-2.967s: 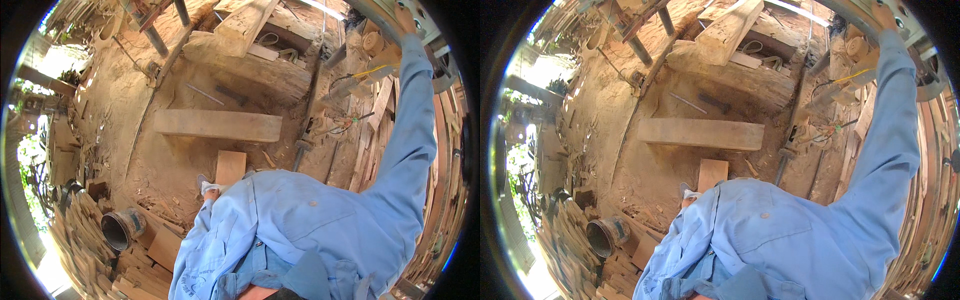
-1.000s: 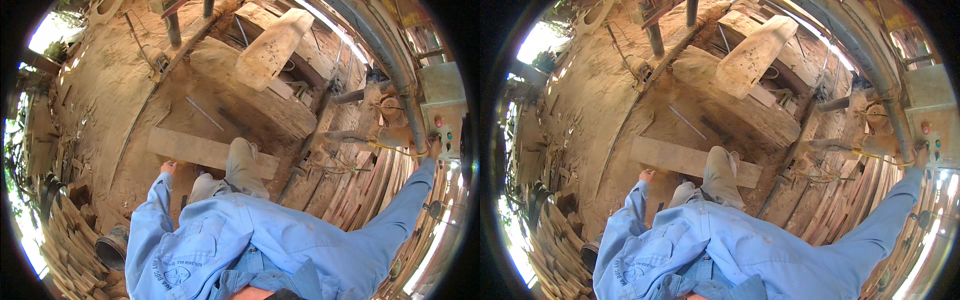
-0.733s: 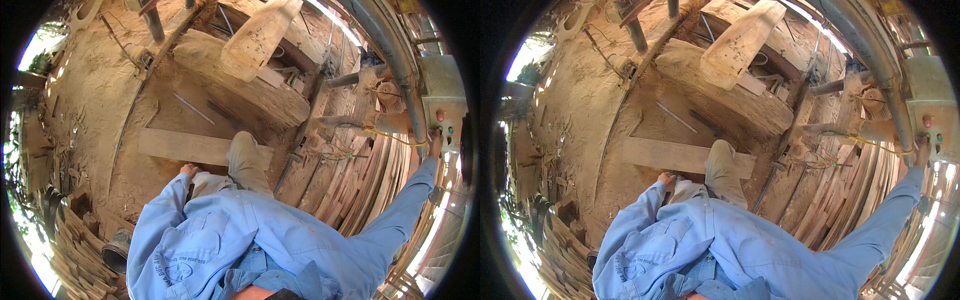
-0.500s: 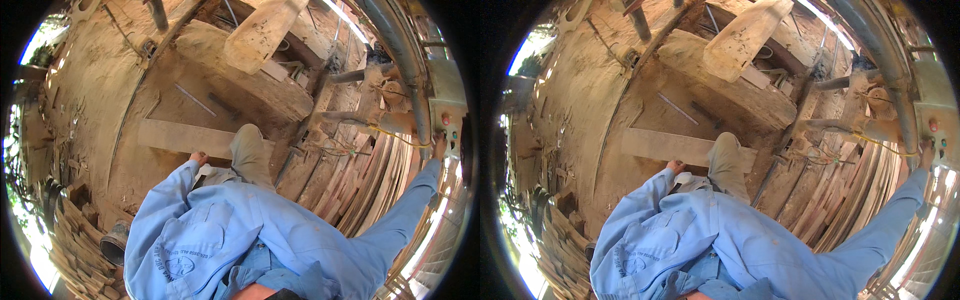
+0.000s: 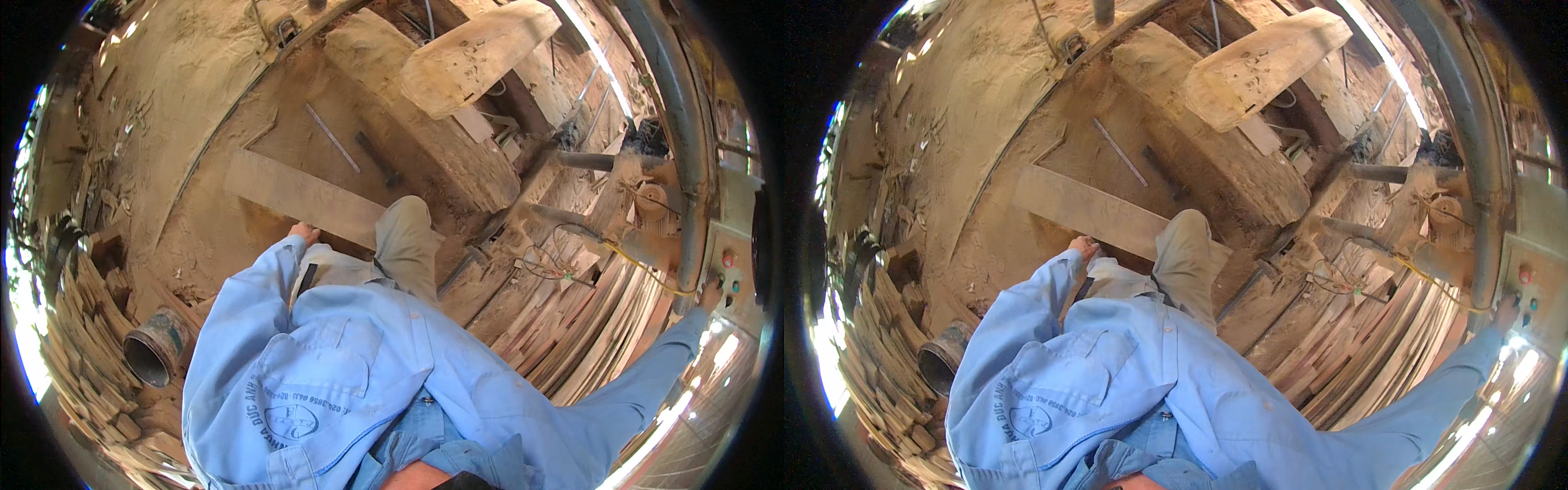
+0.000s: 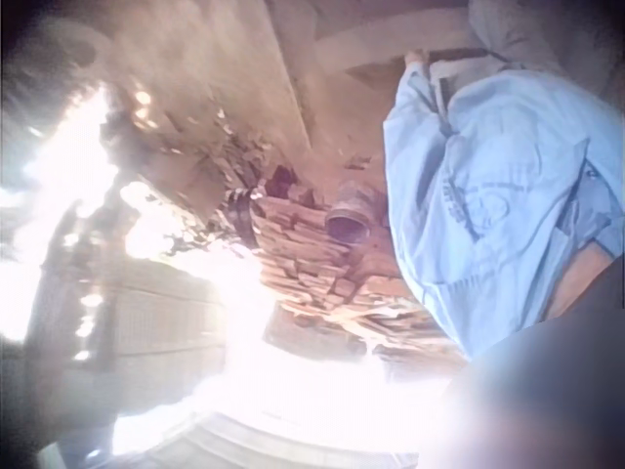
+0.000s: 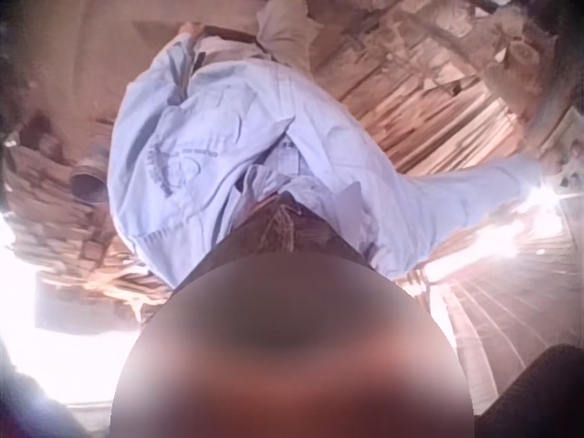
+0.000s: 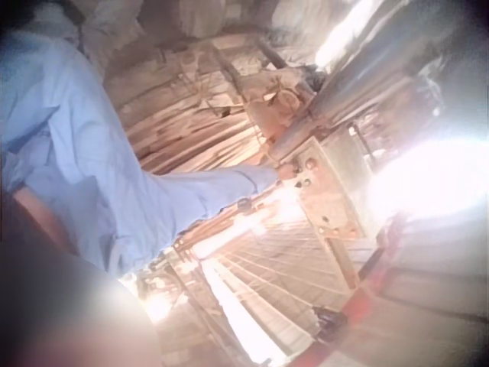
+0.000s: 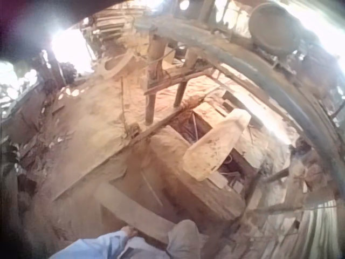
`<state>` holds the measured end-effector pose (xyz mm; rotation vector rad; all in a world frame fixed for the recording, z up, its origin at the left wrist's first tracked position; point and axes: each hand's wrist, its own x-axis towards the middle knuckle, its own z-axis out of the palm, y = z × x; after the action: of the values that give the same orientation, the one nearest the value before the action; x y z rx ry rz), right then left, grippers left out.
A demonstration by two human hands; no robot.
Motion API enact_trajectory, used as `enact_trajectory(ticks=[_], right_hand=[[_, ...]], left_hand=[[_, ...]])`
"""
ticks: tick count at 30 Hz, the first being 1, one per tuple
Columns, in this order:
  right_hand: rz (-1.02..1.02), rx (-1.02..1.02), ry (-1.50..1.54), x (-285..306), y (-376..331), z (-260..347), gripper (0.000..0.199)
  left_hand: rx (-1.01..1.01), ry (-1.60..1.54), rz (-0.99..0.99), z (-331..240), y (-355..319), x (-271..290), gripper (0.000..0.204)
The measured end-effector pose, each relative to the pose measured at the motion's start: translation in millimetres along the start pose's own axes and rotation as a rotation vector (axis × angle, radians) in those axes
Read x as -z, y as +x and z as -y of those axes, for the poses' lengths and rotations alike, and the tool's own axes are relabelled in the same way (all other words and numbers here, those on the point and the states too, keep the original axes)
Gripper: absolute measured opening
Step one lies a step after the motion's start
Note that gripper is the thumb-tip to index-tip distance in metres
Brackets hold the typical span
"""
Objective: The person operates a band saw to cut a large log, then uses a hammer and metal wedge to split the resulting wood pieces. The person repositions the wood and continues splitting it into smaller sections.
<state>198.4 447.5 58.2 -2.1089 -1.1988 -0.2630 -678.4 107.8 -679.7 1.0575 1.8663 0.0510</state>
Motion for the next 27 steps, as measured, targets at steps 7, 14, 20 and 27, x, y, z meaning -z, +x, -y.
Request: enact_trajectory(ticks=[7,14,20,27], right_hand=[[-0.120,0.048,-0.379,0.2,5.0,14.5,0.057],[-0.240,0.221,-0.552,-5.2,31.5,11.7,0.057],[-0.112,0.084,-0.552,-11.9,43.6,19.2,0.061],[-0.251,0.137,-0.560,-26.6,48.2,29.0,0.065]], left_hand=[[0.025,-0.069,0.060,-6.3,-5.8,-41.4,0.046],[-0.010,-0.145,0.002,-25.8,-4.8,-39.0,0.049],[-0.007,-0.125,-0.045,-34.1,4.7,-15.2,0.042],[0.028,-0.114,-0.046,-28.1,9.9,-3.9,0.043]])
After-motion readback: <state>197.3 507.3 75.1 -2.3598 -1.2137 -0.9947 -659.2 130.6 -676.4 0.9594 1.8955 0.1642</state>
